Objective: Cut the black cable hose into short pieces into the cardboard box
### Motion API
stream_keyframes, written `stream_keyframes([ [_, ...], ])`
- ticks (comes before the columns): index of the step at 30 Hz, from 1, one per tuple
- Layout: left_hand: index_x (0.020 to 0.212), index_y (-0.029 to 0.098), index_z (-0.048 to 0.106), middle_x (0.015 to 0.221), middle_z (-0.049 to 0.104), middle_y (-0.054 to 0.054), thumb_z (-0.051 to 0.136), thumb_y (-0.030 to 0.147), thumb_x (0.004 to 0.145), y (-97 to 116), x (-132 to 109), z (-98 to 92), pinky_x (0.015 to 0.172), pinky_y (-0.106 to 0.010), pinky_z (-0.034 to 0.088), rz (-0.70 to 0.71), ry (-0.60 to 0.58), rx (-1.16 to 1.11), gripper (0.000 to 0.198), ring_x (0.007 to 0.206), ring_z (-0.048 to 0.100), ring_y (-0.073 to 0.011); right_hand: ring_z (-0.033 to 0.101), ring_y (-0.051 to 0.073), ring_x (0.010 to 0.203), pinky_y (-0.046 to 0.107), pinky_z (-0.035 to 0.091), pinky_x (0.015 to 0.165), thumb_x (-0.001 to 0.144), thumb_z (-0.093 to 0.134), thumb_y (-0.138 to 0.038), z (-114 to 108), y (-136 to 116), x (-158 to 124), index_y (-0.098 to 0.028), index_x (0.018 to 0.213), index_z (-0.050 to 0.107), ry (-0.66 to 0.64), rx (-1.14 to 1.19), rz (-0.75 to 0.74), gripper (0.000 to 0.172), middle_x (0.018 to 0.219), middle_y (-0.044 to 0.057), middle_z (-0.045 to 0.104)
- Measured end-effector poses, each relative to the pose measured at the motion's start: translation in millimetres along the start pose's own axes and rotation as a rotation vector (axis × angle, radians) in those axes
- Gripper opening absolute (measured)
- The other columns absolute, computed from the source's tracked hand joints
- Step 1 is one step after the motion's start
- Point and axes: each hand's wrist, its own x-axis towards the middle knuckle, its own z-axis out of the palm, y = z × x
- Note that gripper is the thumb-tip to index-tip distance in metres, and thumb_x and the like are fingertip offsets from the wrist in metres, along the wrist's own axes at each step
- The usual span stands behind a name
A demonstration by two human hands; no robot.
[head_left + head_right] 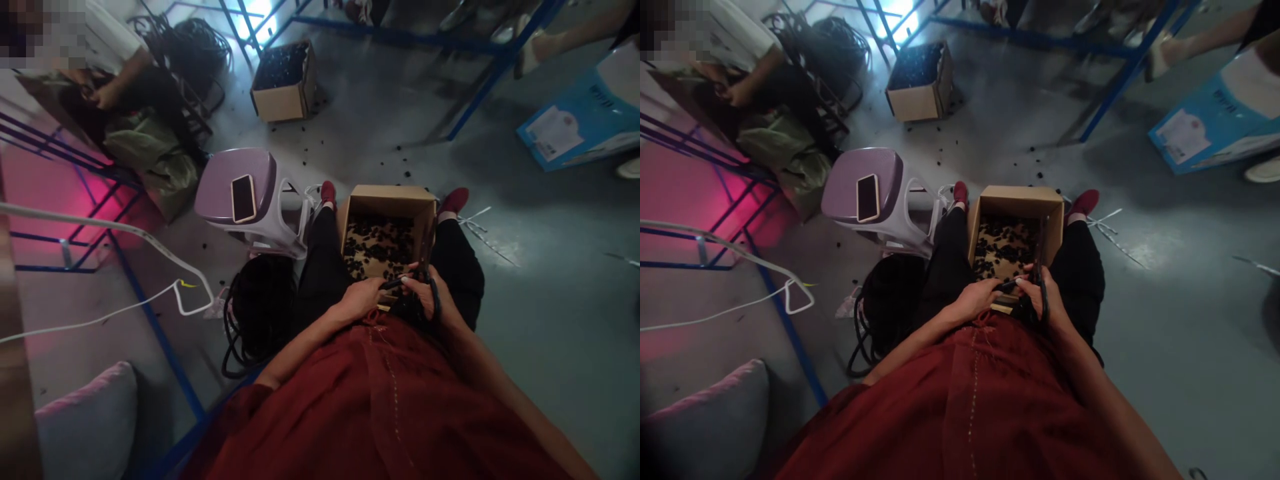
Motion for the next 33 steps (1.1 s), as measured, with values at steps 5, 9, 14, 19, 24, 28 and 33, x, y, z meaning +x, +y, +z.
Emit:
stream_keyframes([
  [5,0.107,0.018,0.057,0.096,0.066,-0.009,0.031,0.043,0.091,7,0,-8.0,0.074,-0.030,0.048,-0.034,-0.022,0.025,0.040,0.087,0.063,-0.0213,0.054,0.011,0.053,0.023,0.044,0.046,0.051,0.078,-0.043,-1,-1,-2,-0.023,0.096,0.049,0.030,0.005,0.011,0.057,0.073,-0.004,0.055],
  [9,0.106,0.019,0.059,0.097,0.065,-0.007,0.029,0.042,0.092,12,1,-21.1,0.075,-0.027,0.046,0.040,0.027,-0.038,0.040,0.088,0.062,-0.0192,0.054,0.013,0.052,0.024,0.043,0.045,0.056,0.074,-0.044,-2,-1,0,-0.025,0.098,0.050,0.058,0.041,0.026,0.052,0.064,-0.004,0.054],
  [14,0.105,0.019,0.060,0.094,0.065,-0.005,0.032,0.038,0.092,9,1,-32.8,0.076,-0.025,0.045,0.036,0.104,-0.166,0.036,0.084,0.060,-0.0161,0.052,0.015,0.050,0.028,0.043,0.044,0.061,0.071,-0.037,-11,5,2,-0.030,0.092,0.049,0.091,0.082,0.030,0.039,0.067,0.001,0.058],
  [19,0.109,0.018,0.059,0.093,0.064,-0.004,0.034,0.034,0.092,9,-1,-33.4,0.074,-0.022,0.044,0.023,0.165,-0.314,0.035,0.081,0.058,-0.0139,0.055,0.016,0.053,0.030,0.047,0.046,0.064,0.067,-0.046,-31,15,-10,-0.032,0.097,0.050,-0.071,-0.064,0.086,0.040,0.074,0.000,0.060],
  [24,0.106,0.016,0.061,0.079,0.063,-0.002,0.034,0.033,0.091,12,-3,-33.9,0.069,-0.021,0.042,-0.031,0.250,-0.446,0.035,0.073,0.056,-0.0124,0.063,0.022,0.071,0.035,0.053,0.063,0.065,0.063,-0.052,-50,23,-21,-0.026,0.101,0.052,-0.188,-0.391,0.088,0.046,0.087,0.006,0.064],
  [28,0.107,0.017,0.060,0.078,0.061,-0.001,0.035,0.034,0.091,8,-5,-35.3,0.067,-0.021,0.041,-0.053,0.300,-0.473,0.034,0.070,0.053,-0.0115,0.065,0.024,0.075,0.037,0.052,0.068,0.068,0.057,-0.056,-58,29,-26,-0.025,0.108,0.053,-0.236,-0.549,0.111,0.051,0.088,0.006,0.066],
  [33,0.096,0.016,0.062,0.071,0.057,0.000,0.037,0.032,0.090,4,-7,-29.4,0.065,-0.020,0.039,-0.055,0.290,-0.484,0.031,0.066,0.049,-0.0106,0.066,0.026,0.079,0.038,0.052,0.073,0.071,0.052,-0.057,-57,35,-31,-0.027,0.117,0.052,-0.243,-0.655,0.111,0.055,0.099,0.007,0.067],
])
